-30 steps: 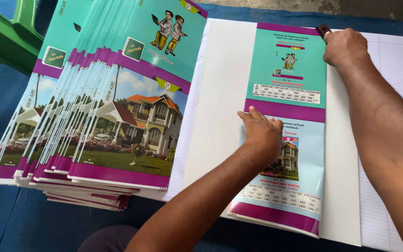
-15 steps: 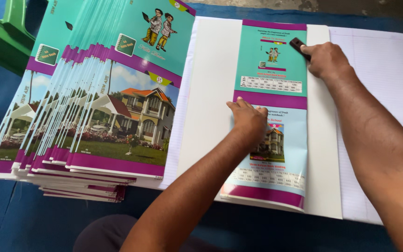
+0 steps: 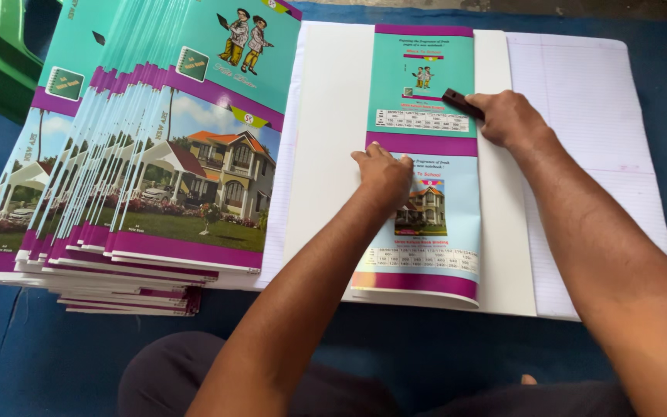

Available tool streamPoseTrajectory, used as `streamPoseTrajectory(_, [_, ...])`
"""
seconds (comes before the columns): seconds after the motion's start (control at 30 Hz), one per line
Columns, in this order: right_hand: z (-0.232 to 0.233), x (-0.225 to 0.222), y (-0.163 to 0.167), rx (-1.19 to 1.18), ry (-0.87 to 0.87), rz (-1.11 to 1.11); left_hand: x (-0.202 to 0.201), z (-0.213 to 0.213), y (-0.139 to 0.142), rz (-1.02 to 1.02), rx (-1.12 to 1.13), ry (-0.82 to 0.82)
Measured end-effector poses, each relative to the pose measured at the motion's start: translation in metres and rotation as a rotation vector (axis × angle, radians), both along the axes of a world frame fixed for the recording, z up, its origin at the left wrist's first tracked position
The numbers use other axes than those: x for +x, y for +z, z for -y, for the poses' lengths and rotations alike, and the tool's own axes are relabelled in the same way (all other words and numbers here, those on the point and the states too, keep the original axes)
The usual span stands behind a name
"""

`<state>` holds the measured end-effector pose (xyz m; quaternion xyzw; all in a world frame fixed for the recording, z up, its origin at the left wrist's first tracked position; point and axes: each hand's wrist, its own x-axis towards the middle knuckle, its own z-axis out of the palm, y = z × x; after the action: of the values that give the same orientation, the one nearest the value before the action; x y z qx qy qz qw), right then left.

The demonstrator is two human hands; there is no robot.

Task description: The person sits on the floor and repeatedly folds a printed cover sheet onto a blank white sheet, then uses a small rectangular tool to press the fold. The person repeats this folding and pressing cycle multiple times on the same stack of papers.

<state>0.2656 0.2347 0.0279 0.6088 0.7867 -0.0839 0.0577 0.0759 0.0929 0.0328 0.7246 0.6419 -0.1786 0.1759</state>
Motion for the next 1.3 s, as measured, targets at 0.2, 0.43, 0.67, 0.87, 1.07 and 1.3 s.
streamPoseTrajectory(0.2, [0.024,0.009,0.001,0.039,0.116,-0.016,0.000,0.000,-0.007,0.008,0.096,0.035])
streamPoseTrajectory(0.43, [0.060,0.015,0.005,-0.005,0.148,-0.062,-0.001,-0.001,-0.014,-0.014,0.070,0.069])
streamPoseTrajectory(0.67, [0.090,0.024,0.001,-0.053,0.155,-0.138,0.000,-0.004,-0.039,0.045,0.077,0.161])
streamPoseTrajectory(0.87, [0.113,0.029,0.000,-0.025,0.222,-0.185,-0.005,-0.001,-0.051,0.121,0.096,0.206])
streamPoseTrajectory(1.07, [0.145,0.032,0.005,-0.079,0.222,-0.131,-0.002,-0.006,-0.048,0.092,0.010,0.228])
streamPoseTrajectory(1.3, [0.171,0.040,0.007,-0.070,0.305,-0.121,-0.001,-0.006,-0.043,0.046,0.009,0.213])
